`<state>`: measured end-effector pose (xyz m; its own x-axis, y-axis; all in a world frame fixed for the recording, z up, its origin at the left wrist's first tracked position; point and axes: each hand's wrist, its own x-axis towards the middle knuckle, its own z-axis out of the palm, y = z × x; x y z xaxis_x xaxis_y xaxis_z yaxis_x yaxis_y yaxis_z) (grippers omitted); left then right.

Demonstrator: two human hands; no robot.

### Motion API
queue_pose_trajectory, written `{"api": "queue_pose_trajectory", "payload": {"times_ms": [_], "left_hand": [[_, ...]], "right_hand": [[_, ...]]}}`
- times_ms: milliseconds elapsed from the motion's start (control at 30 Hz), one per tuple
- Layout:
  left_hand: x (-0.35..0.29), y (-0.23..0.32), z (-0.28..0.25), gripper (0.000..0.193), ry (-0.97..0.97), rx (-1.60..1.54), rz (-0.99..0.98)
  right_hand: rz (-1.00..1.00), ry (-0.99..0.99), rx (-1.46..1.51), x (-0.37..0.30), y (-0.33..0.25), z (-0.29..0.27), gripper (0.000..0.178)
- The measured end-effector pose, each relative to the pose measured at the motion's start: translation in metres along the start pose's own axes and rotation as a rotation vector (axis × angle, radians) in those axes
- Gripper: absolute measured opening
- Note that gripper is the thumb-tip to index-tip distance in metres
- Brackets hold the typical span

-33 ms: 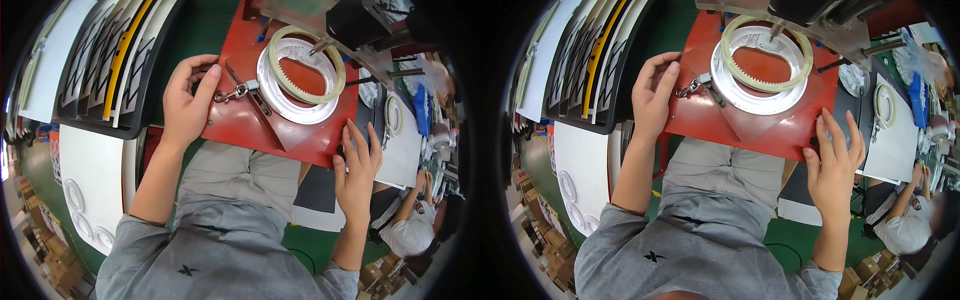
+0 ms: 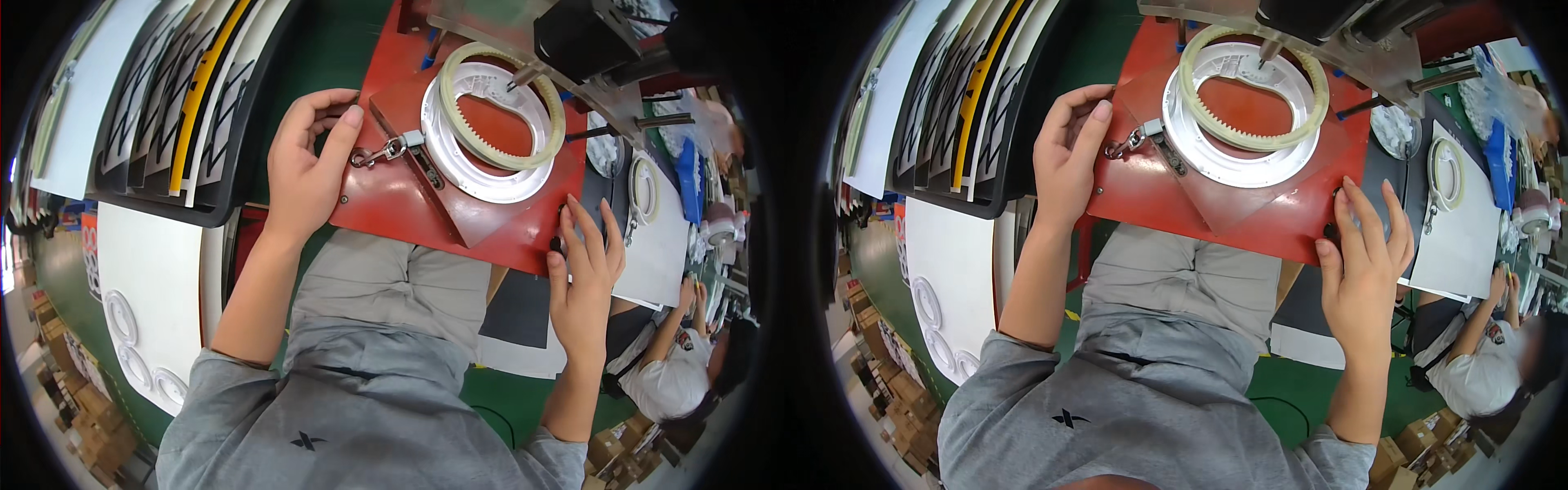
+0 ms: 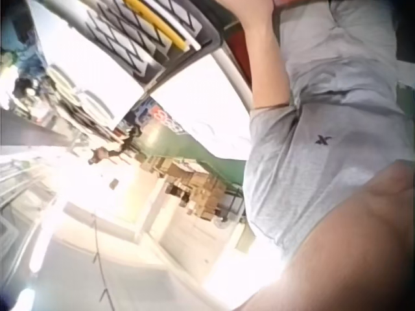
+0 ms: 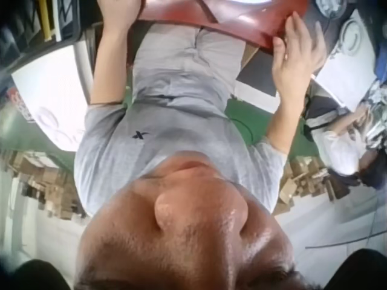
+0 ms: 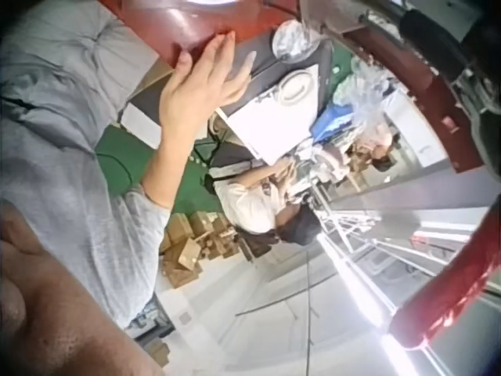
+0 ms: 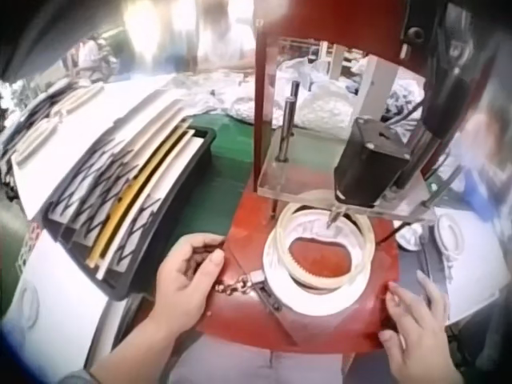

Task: Assembling circular ring components using a manual press and applying glue or lubricant with a brush.

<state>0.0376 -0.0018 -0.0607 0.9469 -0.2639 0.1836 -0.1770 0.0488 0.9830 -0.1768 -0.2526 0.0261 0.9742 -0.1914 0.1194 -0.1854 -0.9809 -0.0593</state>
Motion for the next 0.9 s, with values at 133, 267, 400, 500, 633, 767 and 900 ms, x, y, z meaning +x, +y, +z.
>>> {"api": "queue_pose_trajectory", "payload": {"times_ms": [133,267,400,500,633,767,900], "left_hand": [[0.014,0.003,-0.004,0.024,0.03,0.257,0.191],[0.028,0.035,0.016,0.021,0.005,0.374,0.357],[0.031,0.05,0.037,0.031,-0.053,0.501,0.375],[0.031,0.052,0.045,0.031,-0.052,0.521,0.392],[0.032,0.05,0.051,0.031,-0.075,0.539,0.466],[0.034,0.049,0.056,0.029,-0.058,0.462,0.477],[0.037,0.05,0.059,0.031,-0.066,0.27,0.338]], "right_hand": [[-0.044,-0.071,0.049,0.016,0.007,-0.008,0.037],[-0.022,0.126,0.205,0.03,-0.004,-0.014,0.033],[-0.13,0.263,0.3,0.047,-0.016,-0.009,0.037],[-0.206,0.308,0.317,0.061,-0.02,0.004,0.039],[-0.265,0.317,0.267,0.073,-0.022,0.012,0.038],[-0.325,0.289,0.216,0.082,-0.019,0.011,0.031],[-0.336,0.291,0.272,0.088,-0.016,0.011,0.026]]}}
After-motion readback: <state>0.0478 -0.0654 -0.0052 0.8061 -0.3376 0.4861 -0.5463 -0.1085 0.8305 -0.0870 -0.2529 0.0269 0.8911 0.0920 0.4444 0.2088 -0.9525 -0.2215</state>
